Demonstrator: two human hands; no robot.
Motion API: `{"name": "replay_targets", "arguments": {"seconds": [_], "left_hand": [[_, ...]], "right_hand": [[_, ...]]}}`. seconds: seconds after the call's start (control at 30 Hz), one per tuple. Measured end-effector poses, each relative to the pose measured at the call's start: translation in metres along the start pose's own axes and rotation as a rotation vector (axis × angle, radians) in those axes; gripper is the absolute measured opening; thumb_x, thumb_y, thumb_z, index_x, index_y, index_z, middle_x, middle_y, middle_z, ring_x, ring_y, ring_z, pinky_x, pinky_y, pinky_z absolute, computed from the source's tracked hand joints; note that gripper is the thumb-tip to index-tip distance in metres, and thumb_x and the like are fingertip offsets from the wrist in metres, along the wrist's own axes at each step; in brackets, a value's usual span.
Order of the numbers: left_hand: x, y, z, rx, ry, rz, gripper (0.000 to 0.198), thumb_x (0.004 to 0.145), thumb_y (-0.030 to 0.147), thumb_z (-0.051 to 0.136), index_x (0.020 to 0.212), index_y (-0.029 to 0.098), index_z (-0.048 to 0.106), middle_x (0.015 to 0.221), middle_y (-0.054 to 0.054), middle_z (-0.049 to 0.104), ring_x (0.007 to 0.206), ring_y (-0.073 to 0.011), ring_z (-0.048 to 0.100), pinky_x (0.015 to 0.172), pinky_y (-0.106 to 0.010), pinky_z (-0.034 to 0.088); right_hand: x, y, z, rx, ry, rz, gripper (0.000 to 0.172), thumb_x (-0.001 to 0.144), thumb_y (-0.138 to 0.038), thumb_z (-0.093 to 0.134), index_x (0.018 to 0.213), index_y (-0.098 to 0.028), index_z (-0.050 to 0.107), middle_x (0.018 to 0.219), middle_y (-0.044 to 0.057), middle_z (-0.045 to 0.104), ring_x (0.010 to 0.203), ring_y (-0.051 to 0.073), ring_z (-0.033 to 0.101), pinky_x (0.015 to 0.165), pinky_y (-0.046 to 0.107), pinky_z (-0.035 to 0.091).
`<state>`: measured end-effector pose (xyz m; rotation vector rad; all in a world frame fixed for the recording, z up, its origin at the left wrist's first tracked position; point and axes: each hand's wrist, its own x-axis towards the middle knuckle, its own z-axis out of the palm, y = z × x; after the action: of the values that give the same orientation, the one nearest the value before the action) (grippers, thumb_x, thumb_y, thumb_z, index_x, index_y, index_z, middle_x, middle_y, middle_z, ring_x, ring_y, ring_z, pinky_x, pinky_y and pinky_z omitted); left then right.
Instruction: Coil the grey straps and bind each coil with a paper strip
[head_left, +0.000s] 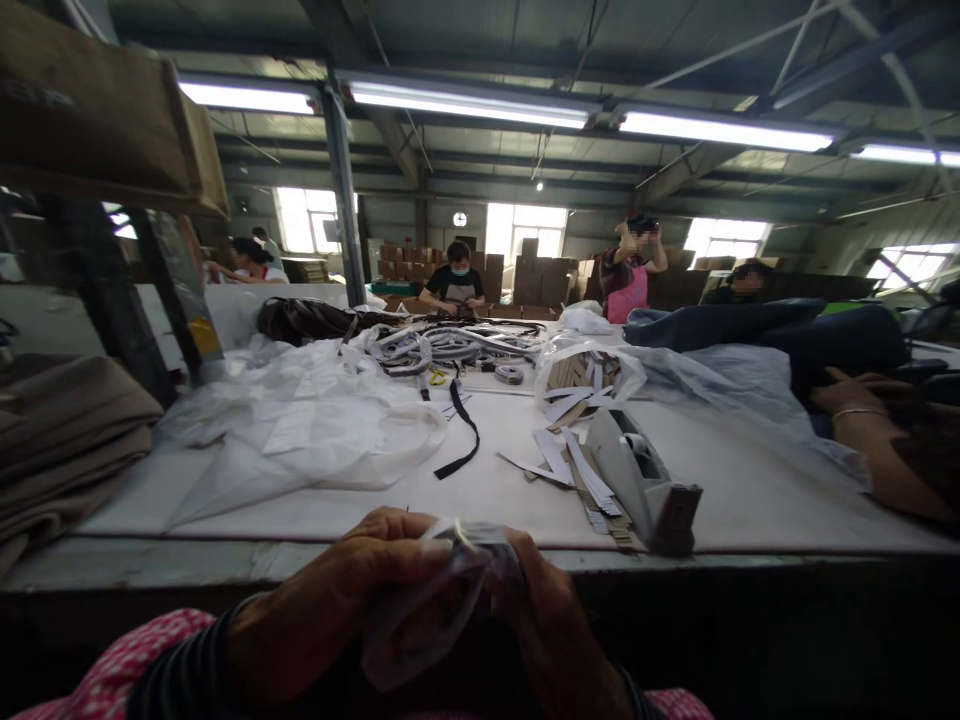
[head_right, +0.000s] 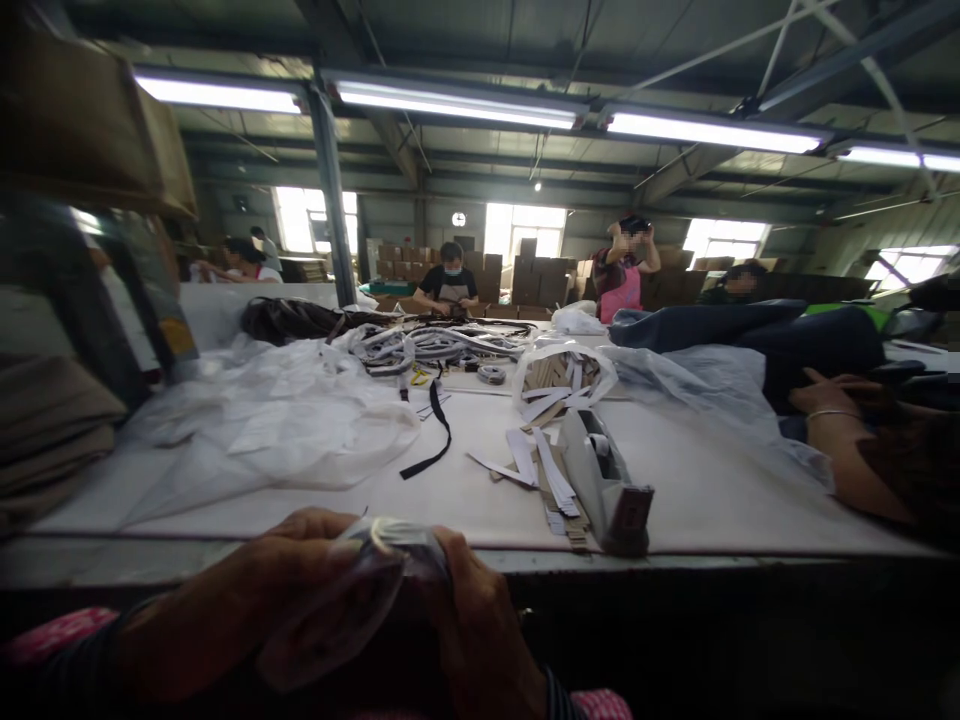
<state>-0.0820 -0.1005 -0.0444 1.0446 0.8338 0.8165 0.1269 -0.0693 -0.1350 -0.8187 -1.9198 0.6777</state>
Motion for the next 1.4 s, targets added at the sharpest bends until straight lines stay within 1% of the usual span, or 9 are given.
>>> {"name": "replay_targets", "arguments": {"seconds": [0.13, 0.27, 0.47, 0.57, 0.67, 0.87, 1.07, 1.3, 1.4], "left_hand": [[0.012, 0.009, 0.002, -0.177, 0.19, 0.203, 0.041, 0.087, 0.05, 0.072, 0.078, 0.01, 0.072, 0.049, 0.002, 0.052, 0.042, -0.0069, 0.038, 0.042, -0.018, 0.031], [0.032, 0.026, -0.001, -0.321, 0.321, 0.287, 0.038, 0.094, 0.042, 0.067, 0.08, 0.008, 0.073, 0.054, 0.0, 0.057, 0.043, -0.0061, 0.044, 0.045, -0.017, 0.039], [0.058, 0.009, -0.02, -0.118, 0.256, 0.454, 0.035, 0.088, 0.036, 0.075, 0.108, 0.008, 0.072, 0.096, -0.013, 0.074, 0.075, -0.0167, 0.067, 0.061, -0.022, 0.049], [0.066, -0.01, -0.034, 0.107, 0.265, 0.406, 0.038, 0.085, 0.029, 0.076, 0.118, 0.014, 0.067, 0.116, -0.014, 0.072, 0.103, -0.0256, 0.068, 0.066, -0.023, 0.048], [0.074, -0.021, -0.047, 0.297, 0.203, 0.381, 0.043, 0.076, 0.02, 0.075, 0.117, 0.015, 0.063, 0.113, -0.009, 0.07, 0.108, -0.0279, 0.063, 0.08, -0.031, 0.05], [0.089, -0.02, -0.07, 0.543, -0.012, 0.35, 0.045, 0.064, 0.009, 0.062, 0.108, 0.017, 0.055, 0.102, -0.003, 0.063, 0.101, -0.0251, 0.058, 0.082, -0.032, 0.048], [0.097, -0.018, -0.081, 0.981, -0.097, 0.446, 0.045, 0.065, 0.016, 0.065, 0.107, 0.02, 0.051, 0.093, -0.002, 0.06, 0.085, -0.0219, 0.056, 0.073, -0.031, 0.046], [0.102, -0.027, -0.088, 1.215, -0.054, 0.464, 0.033, 0.071, 0.012, 0.06, 0.1, 0.024, 0.049, 0.079, 0.001, 0.057, 0.064, -0.0174, 0.049, 0.058, -0.031, 0.034], [0.106, -0.027, -0.085, 1.289, -0.066, 0.481, 0.029, 0.074, 0.019, 0.068, 0.096, 0.024, 0.049, 0.081, -0.001, 0.059, 0.065, -0.0189, 0.051, 0.06, -0.031, 0.036]], "right_hand": [[0.0, 0.003, 0.047, 0.335, 0.235, 0.284, 0.037, 0.098, -0.059, 0.056, 0.108, -0.026, 0.07, 0.076, 0.004, 0.064, 0.068, 0.022, 0.057, 0.07, 0.034, 0.052], [0.022, 0.0, 0.081, 0.591, 0.283, 0.352, 0.048, 0.092, -0.068, 0.06, 0.103, -0.022, 0.065, 0.078, 0.003, 0.06, 0.064, 0.016, 0.053, 0.057, 0.029, 0.05], [0.053, 0.001, 0.084, 0.901, 0.054, 0.351, 0.046, 0.098, -0.064, 0.052, 0.09, -0.019, 0.057, 0.052, -0.009, 0.046, 0.037, 0.006, 0.03, 0.035, 0.019, 0.027], [0.055, 0.012, 0.079, 1.107, -0.091, 0.471, 0.045, 0.094, -0.06, 0.061, 0.102, -0.015, 0.06, 0.054, -0.008, 0.054, 0.034, 0.006, 0.034, 0.033, 0.02, 0.033], [0.056, 0.025, 0.074, 1.226, -0.193, 0.637, 0.035, 0.082, -0.047, 0.074, 0.088, -0.015, 0.058, 0.055, -0.005, 0.058, 0.034, 0.007, 0.039, 0.035, 0.021, 0.038], [0.064, 0.035, 0.062, 1.174, -0.259, 0.895, 0.014, 0.085, -0.026, 0.059, 0.081, -0.013, 0.061, 0.058, -0.001, 0.06, 0.039, 0.008, 0.045, 0.037, 0.02, 0.039], [0.062, 0.033, 0.05, 1.04, -0.318, 0.988, 0.032, 0.093, -0.024, 0.045, 0.069, -0.012, 0.062, 0.048, -0.001, 0.052, 0.036, 0.009, 0.044, 0.035, 0.018, 0.036], [0.056, 0.034, 0.045, 0.882, -0.312, 0.877, 0.028, 0.09, -0.037, 0.057, 0.08, -0.012, 0.063, 0.055, -0.002, 0.058, 0.033, 0.008, 0.043, 0.032, 0.019, 0.035], [0.051, 0.03, 0.027, 0.618, -0.343, 0.688, 0.029, 0.092, -0.042, 0.059, 0.09, -0.014, 0.065, 0.062, 0.001, 0.064, 0.042, 0.013, 0.054, 0.038, 0.022, 0.042]]}}
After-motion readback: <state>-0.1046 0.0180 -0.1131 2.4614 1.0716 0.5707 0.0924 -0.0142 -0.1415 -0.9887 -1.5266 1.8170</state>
